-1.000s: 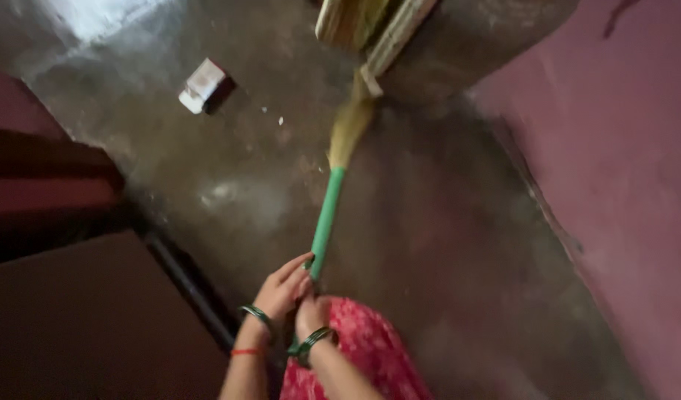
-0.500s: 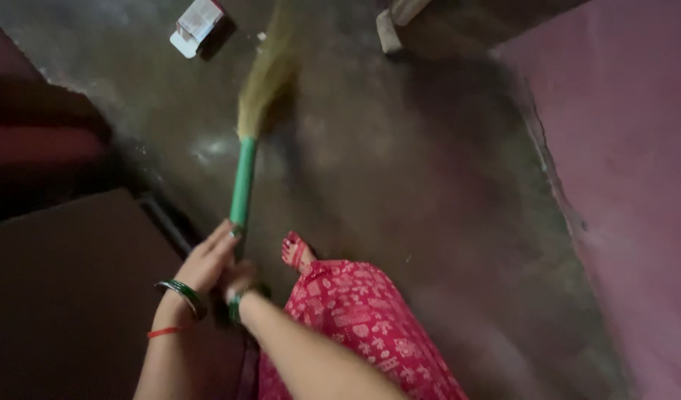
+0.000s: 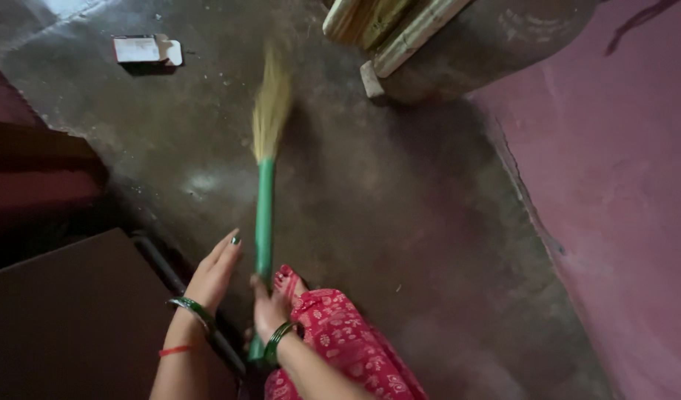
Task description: The person sweeps the floor using a broom, moving dust and small pieces of debris across the floor and around furniture.
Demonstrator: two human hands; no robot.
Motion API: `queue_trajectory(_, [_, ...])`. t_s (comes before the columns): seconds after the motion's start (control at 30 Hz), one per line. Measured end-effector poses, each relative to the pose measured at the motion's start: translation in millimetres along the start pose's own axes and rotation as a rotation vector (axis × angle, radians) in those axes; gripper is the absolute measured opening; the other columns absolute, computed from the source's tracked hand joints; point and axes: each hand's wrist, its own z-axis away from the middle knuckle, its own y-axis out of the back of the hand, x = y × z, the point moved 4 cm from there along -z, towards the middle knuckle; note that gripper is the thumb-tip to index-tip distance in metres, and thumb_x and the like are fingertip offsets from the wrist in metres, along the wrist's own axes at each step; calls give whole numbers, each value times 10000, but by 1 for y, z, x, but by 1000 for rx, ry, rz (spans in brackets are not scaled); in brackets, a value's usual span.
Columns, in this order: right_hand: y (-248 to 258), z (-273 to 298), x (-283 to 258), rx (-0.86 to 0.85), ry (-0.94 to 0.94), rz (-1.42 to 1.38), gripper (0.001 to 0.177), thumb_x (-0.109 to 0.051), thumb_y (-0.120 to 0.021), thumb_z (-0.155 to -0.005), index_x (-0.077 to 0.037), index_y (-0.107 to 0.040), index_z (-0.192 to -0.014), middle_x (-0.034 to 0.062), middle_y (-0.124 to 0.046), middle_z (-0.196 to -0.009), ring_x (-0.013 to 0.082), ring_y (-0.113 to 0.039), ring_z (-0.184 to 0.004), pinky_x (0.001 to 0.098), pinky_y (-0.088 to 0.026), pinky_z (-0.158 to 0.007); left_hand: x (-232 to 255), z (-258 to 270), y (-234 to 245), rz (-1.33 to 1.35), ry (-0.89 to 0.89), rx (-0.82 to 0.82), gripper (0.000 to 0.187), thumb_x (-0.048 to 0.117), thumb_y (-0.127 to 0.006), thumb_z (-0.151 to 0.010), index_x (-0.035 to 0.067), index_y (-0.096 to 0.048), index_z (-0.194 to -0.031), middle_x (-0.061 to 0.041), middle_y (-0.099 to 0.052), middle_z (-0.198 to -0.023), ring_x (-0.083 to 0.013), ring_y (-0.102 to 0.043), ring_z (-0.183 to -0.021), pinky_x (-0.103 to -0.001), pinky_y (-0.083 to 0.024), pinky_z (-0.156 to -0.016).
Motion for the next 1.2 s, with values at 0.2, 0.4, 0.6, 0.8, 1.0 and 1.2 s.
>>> queue_trajectory(0.2, [-36,-62,-15,-34,120,180,834,-772,-523,-990,38,-656,-1140,32,-588,-728,108,-608,-581,284,-499,-542,-40,-14,18,1,47,77,623,416,-537,-993,97,-486,-1525,-118,-611,-1458,-224,-560,-1341,-344,-413,-1096])
queue_trajectory(0.4, [-23,-47,-159,-604,-144,-290,637,-739,-623,-937,-116,-528,-844,-10,-498,-572,101,-477,-392,311,-447,-365,-21,-21,31,86,67,106,644,473,-473,-1013,127,-456,-1556,-102,-556,-1494,-236,-552,-1335,-369,-419,-1085])
queue_trajectory(0.6, [1,-25,-140,-203,123,-171,608,-698,-595,-880,-95,-531,-840,25,-509,-577,163,-500,-418,364,-463,-392,28,-22,12,-4,60,89,659,484,-489,-967,192,-430,-1555,-61,-510,-1541,-245,-556,-1335,-411,-436,-1051])
queue_trajectory(0.8, [24,-89,-58,97,74,-1,712,-699,-573,-950,-8,-708,-846,59,-686,-682,151,-645,-536,317,-501,-497,50,-30,-10,-55,38,46,674,516,-506,-969,182,-474,-1554,-128,-587,-1487,-259,-572,-1349,-421,-458,-1060])
queue_trajectory(1.0, [0,-112,-169,-75,165,-1,651,-604,-599,-927,38,-680,-864,104,-630,-598,236,-621,-479,434,-522,-460,59,-64,-19,103,78,89,680,522,-508,-963,154,-473,-1534,-63,-560,-1496,-243,-564,-1329,-426,-436,-1060])
queue_trajectory(1.2, [29,-67,-301,-259,163,96,614,-597,-586,-942,1,-602,-805,80,-552,-540,205,-537,-402,399,-466,-364,91,-96,-35,212,87,149,664,523,-506,-969,153,-503,-1520,-58,-615,-1460,-243,-583,-1316,-401,-398,-1013])
